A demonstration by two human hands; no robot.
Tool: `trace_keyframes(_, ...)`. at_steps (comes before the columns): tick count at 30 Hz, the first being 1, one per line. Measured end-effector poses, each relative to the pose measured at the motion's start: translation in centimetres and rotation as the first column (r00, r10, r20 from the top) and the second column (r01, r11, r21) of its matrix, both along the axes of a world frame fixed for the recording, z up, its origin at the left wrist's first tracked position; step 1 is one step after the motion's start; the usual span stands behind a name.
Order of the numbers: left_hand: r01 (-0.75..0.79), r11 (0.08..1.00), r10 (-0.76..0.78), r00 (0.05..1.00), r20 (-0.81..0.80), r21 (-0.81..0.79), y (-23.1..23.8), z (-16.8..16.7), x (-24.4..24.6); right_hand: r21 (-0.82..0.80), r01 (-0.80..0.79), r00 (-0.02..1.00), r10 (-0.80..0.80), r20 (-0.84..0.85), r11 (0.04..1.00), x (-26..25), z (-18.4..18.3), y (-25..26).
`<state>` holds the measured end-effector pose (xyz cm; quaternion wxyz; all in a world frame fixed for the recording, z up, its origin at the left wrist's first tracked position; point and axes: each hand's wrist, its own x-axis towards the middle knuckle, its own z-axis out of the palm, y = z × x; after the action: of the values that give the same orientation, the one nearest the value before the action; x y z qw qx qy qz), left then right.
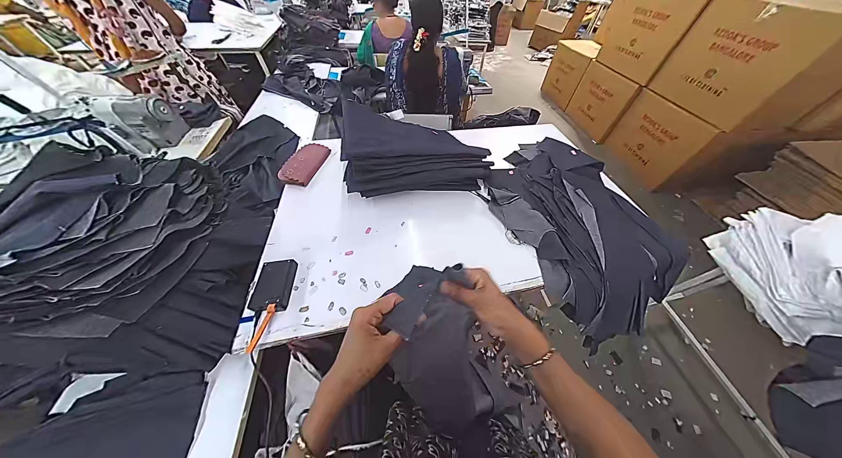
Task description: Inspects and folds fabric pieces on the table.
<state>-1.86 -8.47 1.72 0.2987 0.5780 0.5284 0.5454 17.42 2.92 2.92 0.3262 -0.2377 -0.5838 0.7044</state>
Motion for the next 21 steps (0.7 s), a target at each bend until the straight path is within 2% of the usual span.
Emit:
trace_keyframes(1, 0.085, 0.996, -0.086, 0.996, -0.037, -0.038, -0.5, -0.2, -0.8, 0.164, 0.051, 0.999, -0.05, -0.009, 0.985, 1.0, 1.7, 0.4)
trace_keyframes(3, 0.173, 0.97, -0.199, 0.969, -0.15, -0.168, -1.2, -0.8, -1.4, 0.528, 0.15, 0.987, -0.162, -0.023, 0.836, 3.7, 5.7, 1.3)
trace_keyframes(5, 0.136, 0.937, -0.234, 0.928, -0.288, -0.323, -1.3, -1.0, -1.0, 0.688, 0.235, 0.964, -0.258, -0.071, 0.687, 6.7, 9.3, 2.2)
trace_keyframes(6, 0.084, 0.919, -0.234, 0.903, -0.36, -0.385, -1.0, -1.1, -1.0, 0.708, 0.28, 0.949, -0.296, -0.104, 0.649, 8.1, 10.7, 2.6)
trace_keyframes(8, -0.07, 0.885, -0.173, 0.869, -0.464, -0.461, -0.5, -1.5, -2.1, 0.674, 0.363, 0.924, -0.344, -0.168, 0.643, 10.3, 12.1, 3.3)
trace_keyframes(9, -0.155, 0.888, -0.096, 0.858, -0.505, -0.433, -0.5, -1.9, -3.2, 0.638, 0.391, 0.913, -0.368, -0.176, 0.664, 11.2, 12.2, 3.8)
trace_keyframes(11, -0.253, 0.941, 0.104, 0.85, -0.517, -0.227, -0.8, -2.2, -6.3, 0.584, 0.422, 0.885, -0.456, -0.098, 0.693, 12.8, 11.4, 5.1)
trace_keyframes(13, -0.246, 0.968, 0.199, 0.879, -0.434, -0.053, -1.9, -1.0, -9.9, 0.554, 0.42, 0.866, -0.5, -0.007, 0.719, 14.6, 10.7, 5.7)
trace_keyframes(14, -0.219, 0.976, 0.201, 0.917, -0.344, -0.014, -2.3, 0.2, -11.4, 0.547, 0.378, 0.89, -0.457, 0.009, 0.747, 15.6, 10.7, 6.3)
trace_keyframes(16, -0.133, 0.99, 0.127, 0.983, -0.132, -0.037, -2.6, 2.6, -13.9, 0.532, 0.248, 0.949, -0.313, 0.034, 0.81, 17.4, 10.5, 8.1)
trace_keyframes(17, -0.133, 0.989, 0.126, 0.988, -0.087, -0.072, -2.3, 3.3, -14.9, 0.549, 0.203, 0.942, -0.315, 0.116, 0.811, 17.7, 10.1, 9.5)
trace_keyframes(19, -0.193, 0.964, 0.176, 0.979, -0.102, -0.182, -0.3, 3.3, -16.9, 0.643, 0.116, 0.804, -0.452, 0.388, 0.757, 16.5, 8.7, 13.2)
trace_keyframes(21, -0.28, 0.888, 0.232, 0.958, -0.17, -0.365, 3.2, 2.2, -18.7, 0.618, 0.011, 0.62, -0.491, 0.613, 0.786, 13.0, 6.3, 18.0)
